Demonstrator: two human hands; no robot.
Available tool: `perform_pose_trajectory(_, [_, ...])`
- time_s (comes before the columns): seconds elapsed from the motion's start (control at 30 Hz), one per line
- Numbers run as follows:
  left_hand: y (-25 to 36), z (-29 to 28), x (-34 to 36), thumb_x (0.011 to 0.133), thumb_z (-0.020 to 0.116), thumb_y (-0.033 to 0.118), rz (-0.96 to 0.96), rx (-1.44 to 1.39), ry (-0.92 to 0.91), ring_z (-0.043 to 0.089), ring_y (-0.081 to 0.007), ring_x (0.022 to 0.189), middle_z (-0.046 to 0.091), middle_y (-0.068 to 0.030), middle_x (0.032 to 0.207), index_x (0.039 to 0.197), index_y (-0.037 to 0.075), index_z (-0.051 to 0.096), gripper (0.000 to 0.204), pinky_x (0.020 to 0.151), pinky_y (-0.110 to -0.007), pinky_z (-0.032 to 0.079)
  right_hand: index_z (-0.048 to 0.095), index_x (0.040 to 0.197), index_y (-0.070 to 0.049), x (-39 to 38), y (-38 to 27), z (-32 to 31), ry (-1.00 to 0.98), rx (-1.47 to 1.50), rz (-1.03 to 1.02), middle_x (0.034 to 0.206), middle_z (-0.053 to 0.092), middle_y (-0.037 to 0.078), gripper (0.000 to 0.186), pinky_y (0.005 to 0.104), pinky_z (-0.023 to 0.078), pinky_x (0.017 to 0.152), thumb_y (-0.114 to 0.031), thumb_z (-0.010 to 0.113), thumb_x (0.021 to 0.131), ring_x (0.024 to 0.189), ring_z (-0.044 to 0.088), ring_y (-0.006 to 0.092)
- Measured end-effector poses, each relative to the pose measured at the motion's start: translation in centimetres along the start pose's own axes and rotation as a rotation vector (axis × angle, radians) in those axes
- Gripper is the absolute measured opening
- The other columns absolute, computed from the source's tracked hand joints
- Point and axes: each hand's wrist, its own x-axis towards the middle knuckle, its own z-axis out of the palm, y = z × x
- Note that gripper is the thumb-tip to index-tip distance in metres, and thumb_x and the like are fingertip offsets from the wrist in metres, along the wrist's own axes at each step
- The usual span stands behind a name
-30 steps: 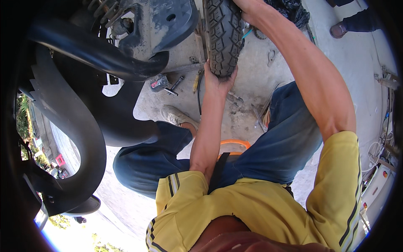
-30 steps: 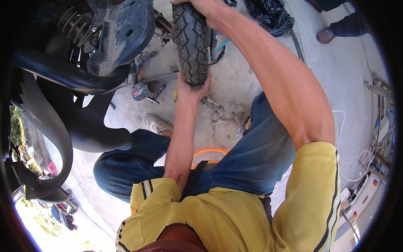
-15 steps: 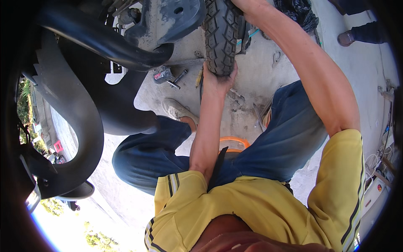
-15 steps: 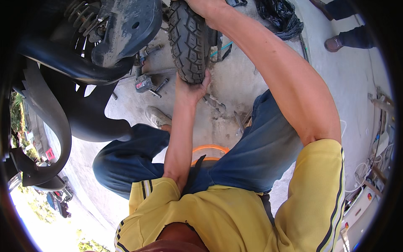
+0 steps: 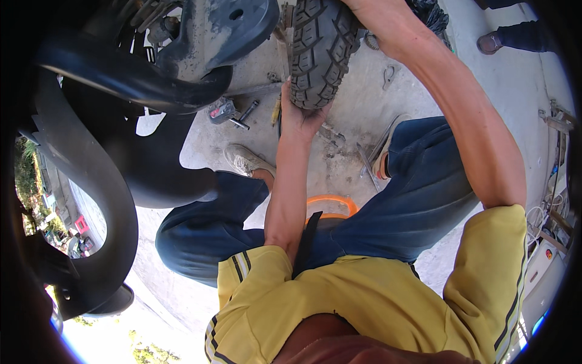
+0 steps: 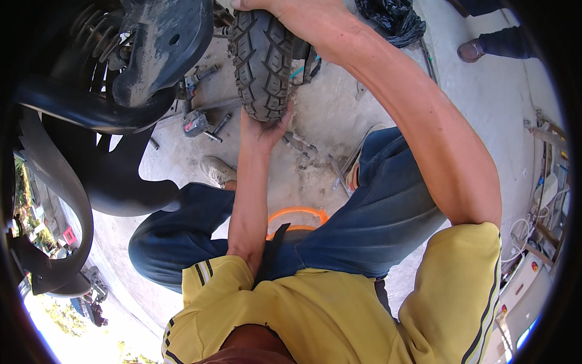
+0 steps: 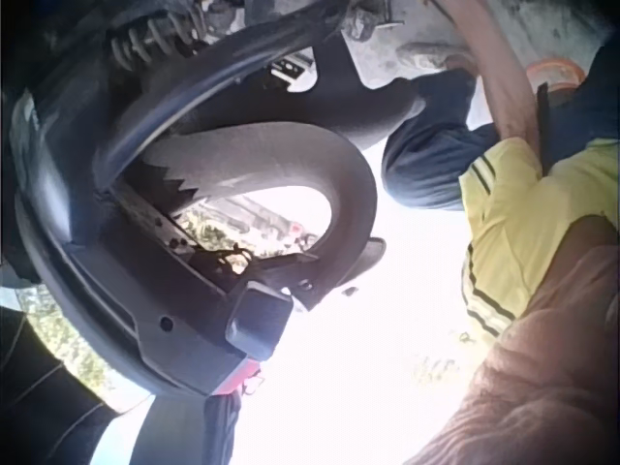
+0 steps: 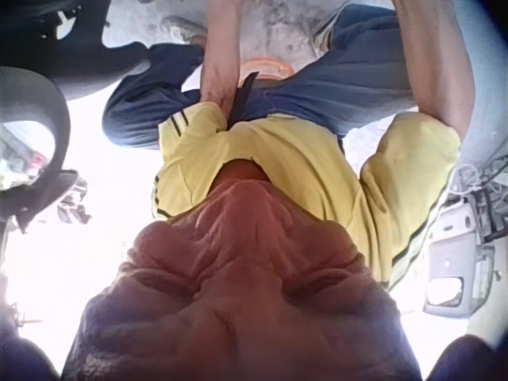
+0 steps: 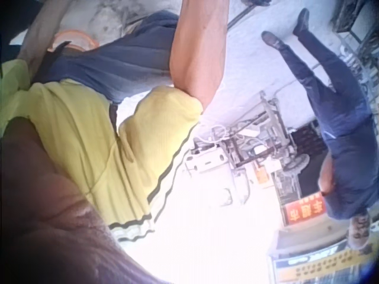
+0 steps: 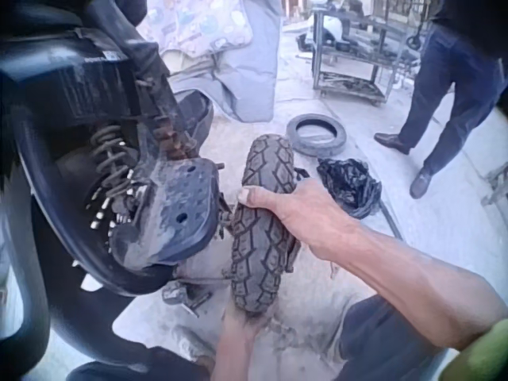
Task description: The person sits on the ground and works on a scooter tire, using a tire lever to pry the tire bead and a wrench to tighten bolts on the wheel hub. The person handles the tire, lever, and wrench to adjust and secure the wheel assembly.
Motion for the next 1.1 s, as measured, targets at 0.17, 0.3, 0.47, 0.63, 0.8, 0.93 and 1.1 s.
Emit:
perform_pose_trajectory(0.17, [-0.6,1.6,-3.3,0.105,0.047,0.048,0.023,0.129,0.086,0.06,-0.0301,0.129,0.063,-0.011,0.138,0.136,0.014,0.061,0.049,0.11,-0.053,0.048,0.073,0.107,0.006,0.1,-0.3,-0.9,0.177,0.072,0.14,0.097,0.075,0.011,0.046,0.0331,0.056,0.079,-0.035,0.081,0.087,0.085,0.072,0.0197])
perform_pose_trajectory(0.3, [1.8,1.2,-6.0,0.107,0.041,0.048,0.091,0.168,0.159,0.06,-0.0293,0.129,0.065,-0.0066,0.137,0.135,0.016,0.061,0.047,0.111,-0.055,0.047,0.067,0.11,0.009,1.9,4.2,-1.5,0.13,0.184,0.153,0.096,0.074,0.015,0.058,0.0356,0.06,0.078,-0.038,0.085,0.081,0.079,0.073,0.0219])
perform_pose_trajectory(0.47, [4.1,-0.2,-7.8,0.109,0.035,0.048,0.182,0.158,0.274,0.066,-0.0296,0.122,0.07,-0.0066,0.13,0.133,0.017,0.063,0.048,0.102,-0.056,0.054,0.067,0.114,0.0,0.9,5.4,0.8,0.142,0.235,0.246,0.095,0.073,0.009,0.053,0.0404,0.057,0.083,-0.042,0.08,0.085,0.084,0.072,0.0197])
perform_pose_trajectory(0.63, [7.5,-1.6,-9.5,0.108,0.039,0.053,0.267,0.256,0.338,0.064,-0.0282,0.124,0.068,-0.0034,0.132,0.131,0.021,0.063,0.047,0.1,-0.056,0.054,0.067,0.111,-0.007,1.1,8.2,2.8,0.103,0.335,0.429,0.099,0.072,0.005,0.048,0.0419,0.053,0.09,-0.048,0.075,0.087,0.092,0.07,0.0179])
perform_pose_trajectory(0.8, [10.8,-3.2,-9.4,0.106,0.043,0.057,0.312,0.257,0.332,0.062,-0.0252,0.123,0.068,0.0011,0.131,0.13,0.022,0.064,0.047,0.101,-0.054,0.049,0.065,0.114,-0.014,1.6,10.8,5.1,0.057,0.454,0.495,0.103,0.071,0.003,0.046,0.0464,0.05,0.095,-0.051,0.072,0.088,0.099,0.068,0.0181])
perform_pose_trajectory(0.93, [10.3,-2.5,-9.5,0.102,0.046,0.064,0.399,0.333,0.356,0.061,-0.0247,0.123,0.066,-0.0016,0.131,0.135,0.02,0.059,0.056,0.099,-0.054,0.051,0.065,0.115,-0.016,1.6,10.6,5.6,0.067,0.449,0.495,0.107,0.071,0.002,0.047,0.048,0.047,0.1,-0.054,0.07,0.088,0.105,0.065,0.0181])
perform_pose_trajectory(1.1, [8.4,-2.7,-10.0,0.095,0.057,0.068,0.505,0.648,0.406,0.068,-0.0261,0.104,0.064,-0.0141,0.124,0.153,0.017,0.036,0.08,0.082,-0.044,0.059,0.065,0.117,-0.016,3.7,10.9,2.7,0.119,0.454,0.51,0.111,0.07,0.005,0.051,0.0494,0.048,0.1,-0.058,0.069,0.089,0.11,0.064,0.0201])
